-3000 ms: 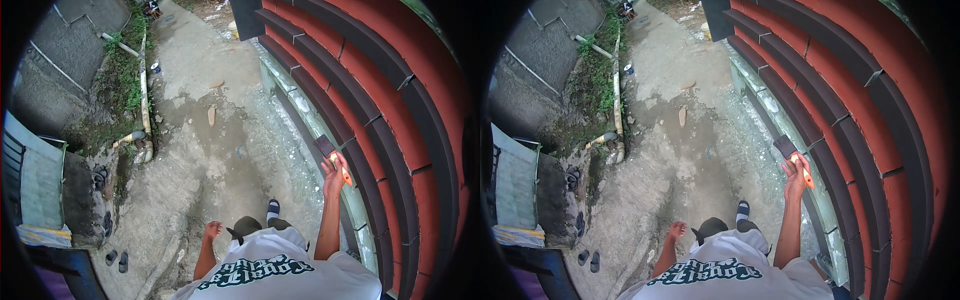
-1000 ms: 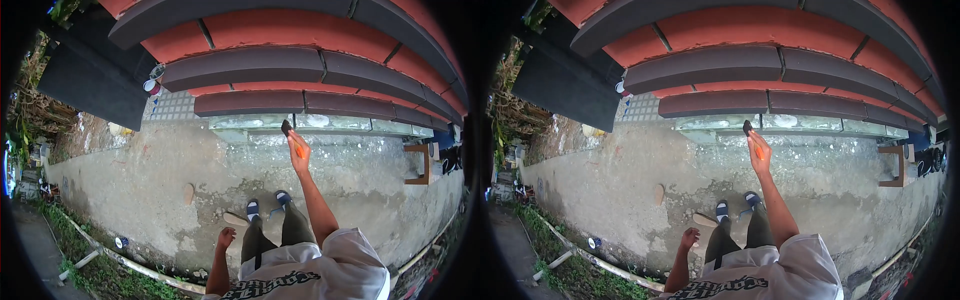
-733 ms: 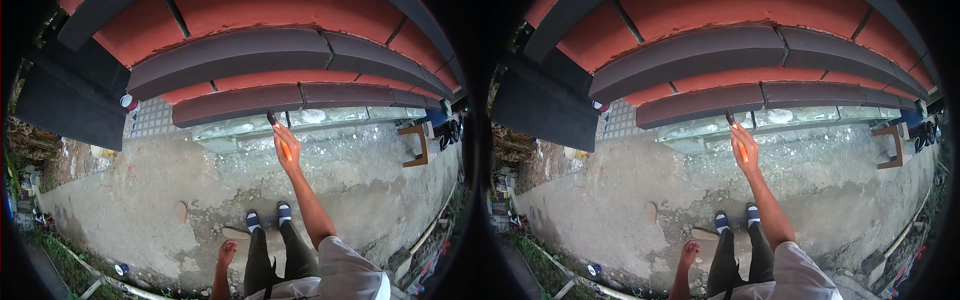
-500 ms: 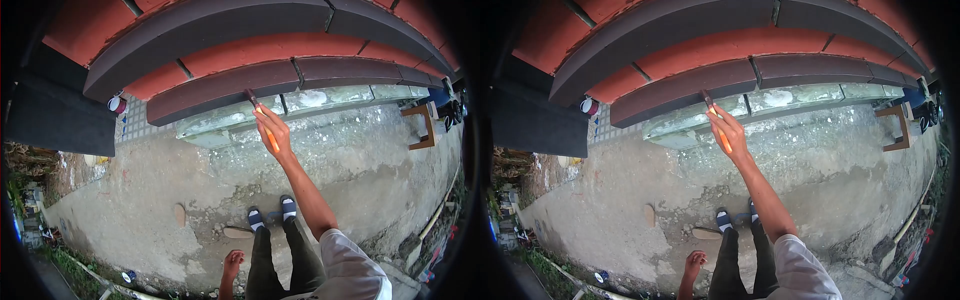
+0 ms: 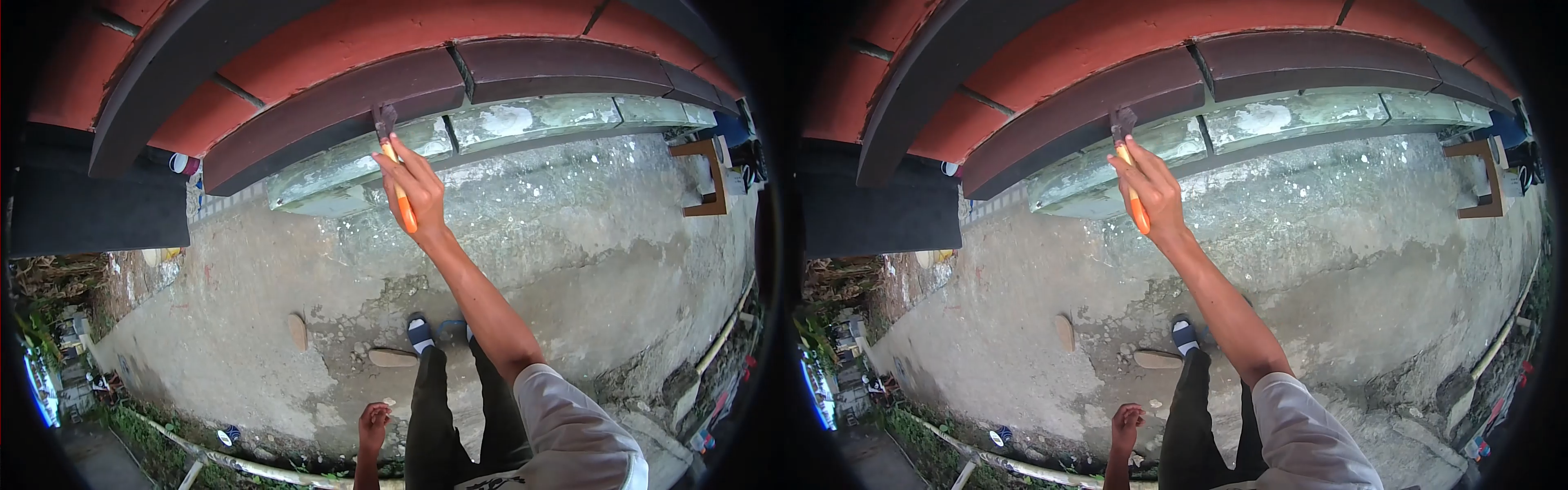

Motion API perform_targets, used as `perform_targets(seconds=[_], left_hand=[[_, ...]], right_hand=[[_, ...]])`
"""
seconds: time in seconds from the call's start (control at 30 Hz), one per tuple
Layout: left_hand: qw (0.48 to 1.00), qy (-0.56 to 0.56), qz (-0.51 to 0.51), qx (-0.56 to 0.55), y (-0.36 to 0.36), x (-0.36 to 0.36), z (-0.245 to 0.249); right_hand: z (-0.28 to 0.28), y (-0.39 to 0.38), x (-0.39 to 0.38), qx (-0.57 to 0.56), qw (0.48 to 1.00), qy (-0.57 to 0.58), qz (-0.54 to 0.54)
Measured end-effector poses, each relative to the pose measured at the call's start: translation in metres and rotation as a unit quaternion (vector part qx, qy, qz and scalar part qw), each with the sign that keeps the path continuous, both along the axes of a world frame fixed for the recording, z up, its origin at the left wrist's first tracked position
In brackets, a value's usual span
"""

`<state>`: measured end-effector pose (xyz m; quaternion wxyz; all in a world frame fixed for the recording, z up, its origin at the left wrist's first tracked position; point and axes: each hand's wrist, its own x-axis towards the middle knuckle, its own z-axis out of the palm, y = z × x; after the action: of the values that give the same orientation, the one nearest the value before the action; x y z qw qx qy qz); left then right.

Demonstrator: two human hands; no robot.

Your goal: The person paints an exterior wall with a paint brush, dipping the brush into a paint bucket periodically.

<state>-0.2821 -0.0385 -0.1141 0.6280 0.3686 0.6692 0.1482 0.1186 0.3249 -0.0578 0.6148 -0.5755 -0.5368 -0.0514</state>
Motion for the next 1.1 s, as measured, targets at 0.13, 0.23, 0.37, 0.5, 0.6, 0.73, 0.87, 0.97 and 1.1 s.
perform_targets(seconds=[0.13,0.23,0.37,0.5,0.6,0.73,0.87,0.97,1.1], left_hand=[[1.0,0.008,-0.012,0.022,-0.002,0.015,-0.003],[0.999,-0.001,-0.041,0.022,0.002,0.018,-0.021],[0.996,0.013,-0.086,0.01,0.007,0.013,-0.035],[0.995,0.018,-0.095,0.011,0.01,-0.004,-0.033],[0.995,0.018,-0.098,0.003,0.014,-0.016,-0.035],[0.995,0.023,-0.099,0.001,0.021,-0.029,-0.031],[0.994,0.016,-0.11,-0.018,0.022,-0.035,-0.032],[0.994,0.009,-0.111,-0.02,0.019,-0.036,-0.035],[0.995,-0.001,-0.095,-0.012,0.019,-0.034,-0.037]], right_hand=[[0.009,-0.006,0.003,0.003,0.995,0.007,0.098],[0.003,-0.006,0.044,0.0,1.0,0.014,0.008],[-0.002,-0.022,0.066,0.02,0.99,0.001,-0.142],[-0.009,-0.013,0.045,0.007,0.983,0.039,-0.178],[-0.005,-0.007,0.011,-0.024,0.999,0.006,-0.039],[-0.005,-0.016,0.016,-0.042,0.998,0.027,0.03],[-0.01,-0.022,0.063,0.0,0.991,0.026,-0.13],[-0.01,-0.02,0.064,0.011,0.983,0.02,-0.183],[-0.011,-0.006,0.031,-0.014,0.989,0.001,-0.146]])
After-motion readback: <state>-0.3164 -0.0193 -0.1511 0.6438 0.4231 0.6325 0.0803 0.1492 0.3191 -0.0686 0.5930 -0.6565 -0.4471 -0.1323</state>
